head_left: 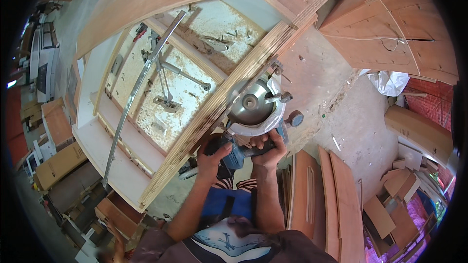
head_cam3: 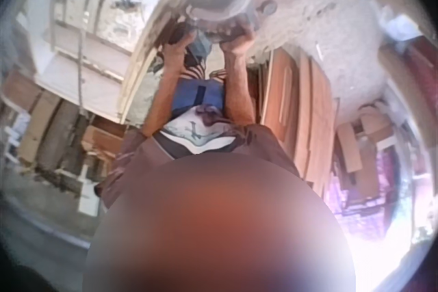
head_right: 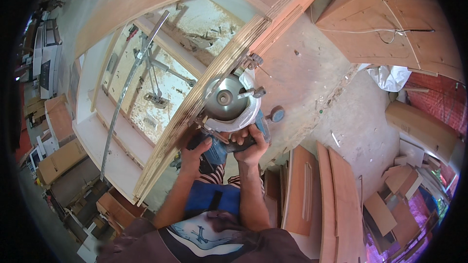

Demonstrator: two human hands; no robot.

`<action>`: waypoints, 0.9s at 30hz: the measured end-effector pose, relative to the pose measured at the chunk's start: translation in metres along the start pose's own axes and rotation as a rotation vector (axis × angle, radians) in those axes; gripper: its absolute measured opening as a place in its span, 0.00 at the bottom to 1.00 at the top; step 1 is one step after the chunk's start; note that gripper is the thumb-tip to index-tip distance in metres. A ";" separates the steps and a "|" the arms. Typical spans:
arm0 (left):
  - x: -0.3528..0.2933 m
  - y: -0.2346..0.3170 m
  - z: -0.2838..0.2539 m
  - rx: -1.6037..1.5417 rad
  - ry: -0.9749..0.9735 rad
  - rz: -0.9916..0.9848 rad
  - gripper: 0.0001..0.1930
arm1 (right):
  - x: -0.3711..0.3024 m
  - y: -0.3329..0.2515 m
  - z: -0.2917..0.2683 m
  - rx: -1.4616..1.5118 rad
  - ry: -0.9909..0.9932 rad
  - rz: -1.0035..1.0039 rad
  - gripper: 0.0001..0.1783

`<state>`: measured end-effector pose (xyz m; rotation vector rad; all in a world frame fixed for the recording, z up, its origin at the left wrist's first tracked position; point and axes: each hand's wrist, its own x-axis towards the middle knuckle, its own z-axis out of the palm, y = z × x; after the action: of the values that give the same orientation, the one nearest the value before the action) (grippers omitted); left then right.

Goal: The person uses a handheld router to shape the edge of a wooden panel, then switches to a cordless drill to drive screws into the panel. A second person assists by holding the panel steady during drilling.

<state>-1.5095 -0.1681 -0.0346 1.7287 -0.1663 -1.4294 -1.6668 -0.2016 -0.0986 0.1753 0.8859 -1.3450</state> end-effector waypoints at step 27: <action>0.000 0.001 -0.001 -0.008 0.017 0.053 0.24 | 0.001 0.003 -0.002 0.010 0.023 -0.004 0.11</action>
<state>-1.5085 -0.1682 -0.0339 1.7166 -0.1953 -1.3752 -1.6651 -0.2003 -0.1019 0.1973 0.9000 -1.3536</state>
